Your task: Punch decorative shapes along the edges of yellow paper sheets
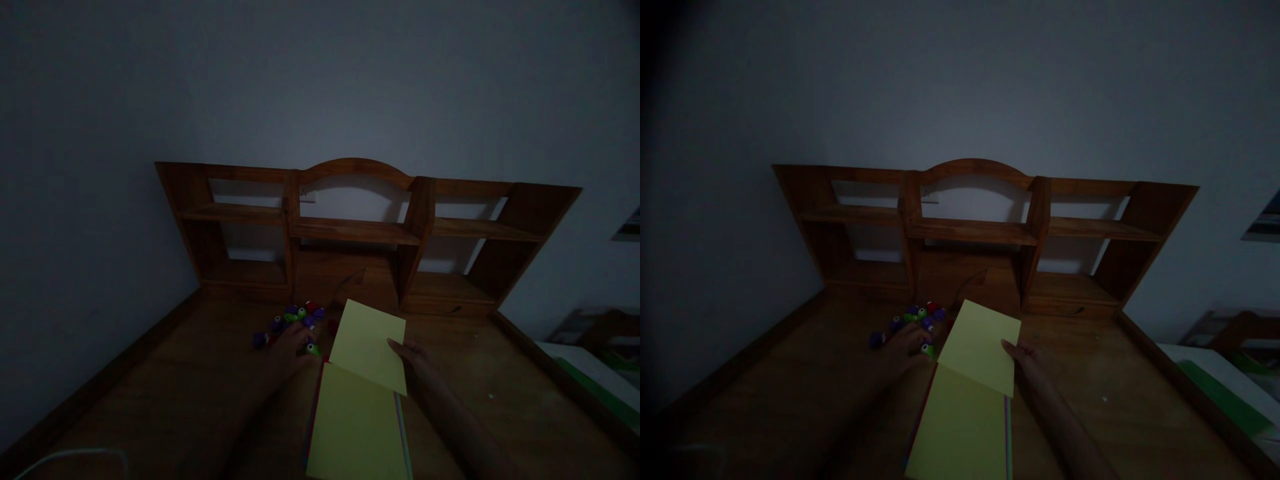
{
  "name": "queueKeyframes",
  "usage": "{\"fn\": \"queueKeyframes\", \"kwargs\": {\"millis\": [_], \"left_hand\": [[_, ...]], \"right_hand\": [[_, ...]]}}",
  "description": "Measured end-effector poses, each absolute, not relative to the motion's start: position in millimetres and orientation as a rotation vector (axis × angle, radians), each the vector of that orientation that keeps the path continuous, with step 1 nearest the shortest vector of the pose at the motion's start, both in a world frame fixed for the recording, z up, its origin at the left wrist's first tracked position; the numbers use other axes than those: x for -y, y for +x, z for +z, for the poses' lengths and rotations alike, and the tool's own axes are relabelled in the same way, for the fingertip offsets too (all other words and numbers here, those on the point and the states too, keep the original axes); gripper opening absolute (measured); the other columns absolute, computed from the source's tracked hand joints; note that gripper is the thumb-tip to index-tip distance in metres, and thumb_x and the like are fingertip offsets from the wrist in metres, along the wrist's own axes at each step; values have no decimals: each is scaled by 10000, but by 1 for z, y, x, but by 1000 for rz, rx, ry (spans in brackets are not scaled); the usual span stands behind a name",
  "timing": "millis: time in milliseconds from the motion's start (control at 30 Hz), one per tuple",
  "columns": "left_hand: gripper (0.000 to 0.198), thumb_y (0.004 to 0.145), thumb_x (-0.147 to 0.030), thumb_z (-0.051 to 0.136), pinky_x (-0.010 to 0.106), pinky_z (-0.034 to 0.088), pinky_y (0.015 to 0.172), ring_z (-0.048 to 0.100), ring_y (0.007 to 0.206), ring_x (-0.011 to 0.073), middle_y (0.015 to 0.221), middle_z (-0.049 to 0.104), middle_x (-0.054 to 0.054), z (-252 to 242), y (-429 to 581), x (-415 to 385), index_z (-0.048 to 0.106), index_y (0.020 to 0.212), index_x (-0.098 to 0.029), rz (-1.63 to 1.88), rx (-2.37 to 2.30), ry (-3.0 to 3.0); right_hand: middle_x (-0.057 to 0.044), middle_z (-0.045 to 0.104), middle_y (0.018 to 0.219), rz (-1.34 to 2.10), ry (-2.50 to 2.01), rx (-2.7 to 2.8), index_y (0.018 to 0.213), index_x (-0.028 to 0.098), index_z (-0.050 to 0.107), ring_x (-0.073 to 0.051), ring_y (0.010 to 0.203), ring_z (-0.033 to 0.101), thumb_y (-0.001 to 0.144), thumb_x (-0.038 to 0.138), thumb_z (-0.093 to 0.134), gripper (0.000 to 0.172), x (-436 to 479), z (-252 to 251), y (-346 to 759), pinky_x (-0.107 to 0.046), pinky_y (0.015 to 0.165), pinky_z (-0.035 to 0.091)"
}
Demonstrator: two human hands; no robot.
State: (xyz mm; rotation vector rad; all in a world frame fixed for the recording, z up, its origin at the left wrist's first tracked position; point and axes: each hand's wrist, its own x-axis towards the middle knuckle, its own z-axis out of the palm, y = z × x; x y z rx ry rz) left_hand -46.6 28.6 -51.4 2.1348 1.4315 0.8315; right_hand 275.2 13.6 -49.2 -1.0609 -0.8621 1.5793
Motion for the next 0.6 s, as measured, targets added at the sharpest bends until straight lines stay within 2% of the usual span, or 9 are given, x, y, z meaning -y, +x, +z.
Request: {"fn": "queueKeyframes", "kwargs": {"millis": [200, 400, 500, 600], "left_hand": [[243, 712, -210, 652, 349, 411, 940, 532, 1068, 233, 1128, 591, 44, -49, -50, -25, 674, 953, -234, 769, -1387, 2158], [199, 727, -290, 656, 316, 480, 761, 623, 826, 221, 873, 672, 32, -45, -41, -24, 659, 905, -199, 1037, -1284, 1848], [292, 666, -317, 729, 322, 507, 754, 647, 824, 214, 872, 682, 45, -43, -36, -29, 627, 905, -184, 1245, -1230, 1470], [476, 632, -314, 772, 348, 529, 757, 655, 832, 210, 933, 679, 61, -40, -33, -30, 599, 1057, -188, 1291, -1062, 1168]], "right_hand": [[-128, 745, 956, 1575, -1060, 891, 927, 137, 710, -269, 809, 707, 772, 369, 720, 280, -14, -54, 276, -365, 719, 546], [-127, 743, 961, 1555, -1056, 910, 947, 137, 703, -274, 810, 707, 776, 376, 713, 294, -16, -56, 278, -383, 732, 547], [-123, 745, 959, 1547, -1061, 909, 942, 145, 702, -280, 812, 709, 772, 386, 715, 295, -16, -55, 278, -388, 733, 548], [-117, 747, 952, 1542, -1043, 890, 928, 150, 703, -271, 795, 710, 773, 378, 717, 276, -14, -51, 276, -375, 714, 548]]}}
